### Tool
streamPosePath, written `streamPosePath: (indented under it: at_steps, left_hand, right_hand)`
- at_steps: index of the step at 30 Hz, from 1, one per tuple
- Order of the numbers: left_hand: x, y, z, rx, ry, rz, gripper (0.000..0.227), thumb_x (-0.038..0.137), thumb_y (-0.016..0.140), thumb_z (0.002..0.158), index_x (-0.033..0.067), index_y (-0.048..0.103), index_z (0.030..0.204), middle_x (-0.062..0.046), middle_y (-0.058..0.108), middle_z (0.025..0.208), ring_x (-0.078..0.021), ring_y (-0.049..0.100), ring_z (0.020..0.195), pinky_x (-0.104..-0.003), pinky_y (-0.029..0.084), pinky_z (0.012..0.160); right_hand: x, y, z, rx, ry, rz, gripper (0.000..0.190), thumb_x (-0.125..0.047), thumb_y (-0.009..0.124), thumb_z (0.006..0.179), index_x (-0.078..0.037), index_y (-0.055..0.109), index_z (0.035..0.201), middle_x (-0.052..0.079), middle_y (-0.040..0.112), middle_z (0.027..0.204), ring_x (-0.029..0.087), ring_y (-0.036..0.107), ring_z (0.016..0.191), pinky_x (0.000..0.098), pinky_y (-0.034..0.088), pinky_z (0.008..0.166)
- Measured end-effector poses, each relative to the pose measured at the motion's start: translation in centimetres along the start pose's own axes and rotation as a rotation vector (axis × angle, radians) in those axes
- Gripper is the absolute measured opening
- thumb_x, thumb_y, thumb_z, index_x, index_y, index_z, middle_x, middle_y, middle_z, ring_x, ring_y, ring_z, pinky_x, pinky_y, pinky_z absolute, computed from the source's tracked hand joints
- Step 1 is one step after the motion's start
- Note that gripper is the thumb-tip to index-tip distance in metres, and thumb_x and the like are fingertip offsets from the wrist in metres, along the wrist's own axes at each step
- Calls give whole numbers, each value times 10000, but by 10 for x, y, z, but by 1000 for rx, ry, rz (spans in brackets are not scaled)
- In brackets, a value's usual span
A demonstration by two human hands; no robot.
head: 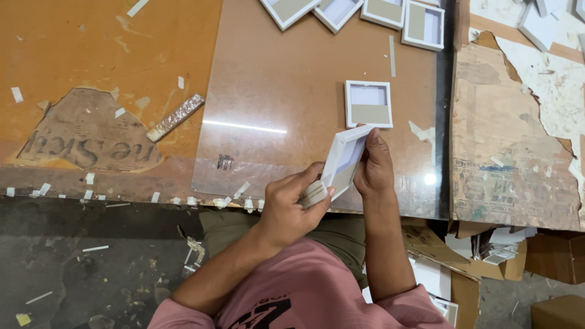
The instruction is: The person repeatedly picks up small white rectangular frames and uses a small white stick to rub or smooth the edges and corners. They handle the frames one at a time, turning them over and placing them on the table or into a nearby cardboard box.
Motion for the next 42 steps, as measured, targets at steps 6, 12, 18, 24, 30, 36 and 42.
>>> streamPosePath:
  at_steps: [6,12,18,24,30,36,42]
  left_hand:
    - [-4,2,-5,76,13,55,374,96,740,917,1,675,1273,-137,753,885,-160,736,712,-291,558,613]
    - [-35,1,-10,33,-321,-158,370,127,696,935,-22,714,1273,-84,776,811,-122,636,560,-252,477,482]
    - [-66,-14,-21,70,-356,-382,327,118,688,1015,-62,683,1288,-104,773,994,-91,683,860,-245,543,729]
    - [-78,-9,-38,78,234,443,273,208,757,977,-4,708,1142,-133,761,952,-195,733,795,-295,574,673]
    - [-92,27,-49,-195,94,589,410,189,753,827,-16,669,1171,-201,754,1018,-344,722,810,-435,555,699]
    - [-126,19,-33,-180,-570,376,329,210,574,1040,-1,634,1285,-255,724,962,-365,716,870,-468,544,784]
    - [-165,22,25,-150,91,753,300,39,577,909,-7,669,1191,-161,679,1052,-321,632,1019,-427,499,888]
  right_hand:
    - [-12,10,-14,-6,53,-1,332,-259,612,1055,-22,675,1279,83,742,1207,191,699,1132,346,540,1030]
    - [-29,22,-32,24,25,-117,294,-162,639,1065,35,665,1283,120,746,1147,198,722,1034,343,575,943]
    - [-27,37,-55,148,-119,-390,324,-85,680,1027,69,653,1311,132,737,1147,171,707,993,305,574,890]
    - [0,36,-56,262,-179,-699,334,-145,621,1066,52,624,1336,113,701,1218,160,671,1029,280,567,921]
    - [59,24,-51,327,266,-755,604,-309,731,874,-37,578,1390,168,738,1067,228,711,929,381,585,835]
    - [58,23,-59,123,-164,-1694,1099,-377,980,567,-18,466,1469,255,429,1525,443,378,1343,540,332,1114]
    - [66,24,-55,60,17,-1725,1419,-426,1016,365,-2,321,1528,254,414,1481,453,320,1381,570,244,1135]
Point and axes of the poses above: each hand's wrist, its own z-axis towards the middle knuckle, its own y-axis out of the palm, x = y × z, the point moved 1 cm from there along z, towards the middle knuckle
